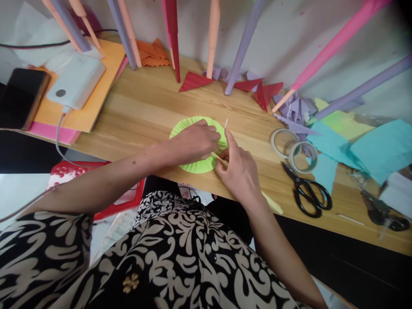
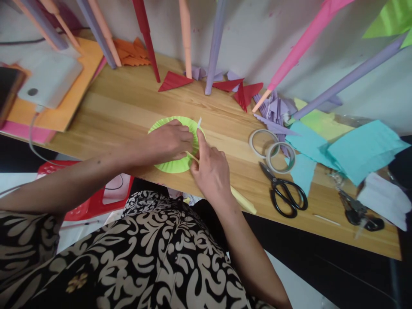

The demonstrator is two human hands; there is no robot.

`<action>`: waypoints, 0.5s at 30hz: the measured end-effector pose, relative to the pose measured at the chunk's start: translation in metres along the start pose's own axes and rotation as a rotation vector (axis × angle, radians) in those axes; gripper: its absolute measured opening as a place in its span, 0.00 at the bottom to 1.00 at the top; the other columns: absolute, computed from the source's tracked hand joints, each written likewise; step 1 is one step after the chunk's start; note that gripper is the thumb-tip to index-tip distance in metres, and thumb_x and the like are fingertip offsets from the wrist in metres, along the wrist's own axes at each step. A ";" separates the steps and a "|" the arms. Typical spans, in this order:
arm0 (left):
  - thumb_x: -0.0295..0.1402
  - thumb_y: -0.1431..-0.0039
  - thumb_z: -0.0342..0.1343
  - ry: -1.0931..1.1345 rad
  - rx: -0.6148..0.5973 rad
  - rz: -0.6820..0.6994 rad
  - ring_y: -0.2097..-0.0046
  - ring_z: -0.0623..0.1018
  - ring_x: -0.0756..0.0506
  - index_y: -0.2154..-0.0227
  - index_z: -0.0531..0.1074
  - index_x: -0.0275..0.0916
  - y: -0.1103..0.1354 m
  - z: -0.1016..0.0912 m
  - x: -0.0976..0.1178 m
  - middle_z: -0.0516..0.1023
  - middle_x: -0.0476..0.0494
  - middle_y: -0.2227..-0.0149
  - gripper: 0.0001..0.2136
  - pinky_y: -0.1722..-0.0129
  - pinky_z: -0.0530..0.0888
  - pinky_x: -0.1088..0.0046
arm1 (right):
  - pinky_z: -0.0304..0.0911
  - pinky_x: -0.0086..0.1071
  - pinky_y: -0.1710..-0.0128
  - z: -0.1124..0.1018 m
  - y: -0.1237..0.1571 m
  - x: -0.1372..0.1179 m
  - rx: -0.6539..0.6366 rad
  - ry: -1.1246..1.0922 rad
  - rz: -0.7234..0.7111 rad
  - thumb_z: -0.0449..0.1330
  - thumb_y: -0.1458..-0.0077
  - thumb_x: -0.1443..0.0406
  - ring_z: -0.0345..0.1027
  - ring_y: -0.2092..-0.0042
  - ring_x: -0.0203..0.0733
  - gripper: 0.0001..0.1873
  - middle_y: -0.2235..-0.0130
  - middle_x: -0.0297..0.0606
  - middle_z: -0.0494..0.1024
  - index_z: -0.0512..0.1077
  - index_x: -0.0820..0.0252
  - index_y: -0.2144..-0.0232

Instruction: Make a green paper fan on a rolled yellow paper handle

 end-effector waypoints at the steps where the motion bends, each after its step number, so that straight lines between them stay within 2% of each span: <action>1: 0.30 0.38 0.57 -0.004 0.004 0.003 0.58 0.74 0.42 0.68 0.75 0.39 -0.001 0.001 0.000 0.79 0.44 0.64 0.04 0.58 0.64 0.64 | 0.63 0.44 0.58 0.000 0.000 0.000 0.002 -0.003 0.000 0.56 0.47 0.68 0.72 0.61 0.50 0.42 0.63 0.40 0.80 0.50 0.60 0.30; 9: 0.27 0.38 0.55 0.014 0.062 0.034 0.60 0.74 0.42 0.71 0.74 0.37 0.001 0.001 -0.002 0.79 0.43 0.66 0.06 0.61 0.63 0.64 | 0.64 0.44 0.58 0.000 0.001 0.001 -0.007 -0.001 0.002 0.55 0.46 0.68 0.71 0.62 0.50 0.42 0.62 0.40 0.81 0.50 0.60 0.30; 15: 0.27 0.39 0.55 0.009 0.073 0.049 0.60 0.74 0.42 0.71 0.75 0.37 0.002 0.004 -0.001 0.79 0.43 0.66 0.06 0.60 0.63 0.64 | 0.63 0.44 0.58 -0.003 0.004 -0.002 0.006 0.027 -0.034 0.54 0.41 0.67 0.71 0.59 0.51 0.37 0.61 0.41 0.81 0.52 0.59 0.31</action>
Point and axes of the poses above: each hand's wrist, its own y-axis away from the middle knuckle, its own z-axis out of the palm, x = y × z, the point moved 3 cm from there along -y, towards the middle knuckle
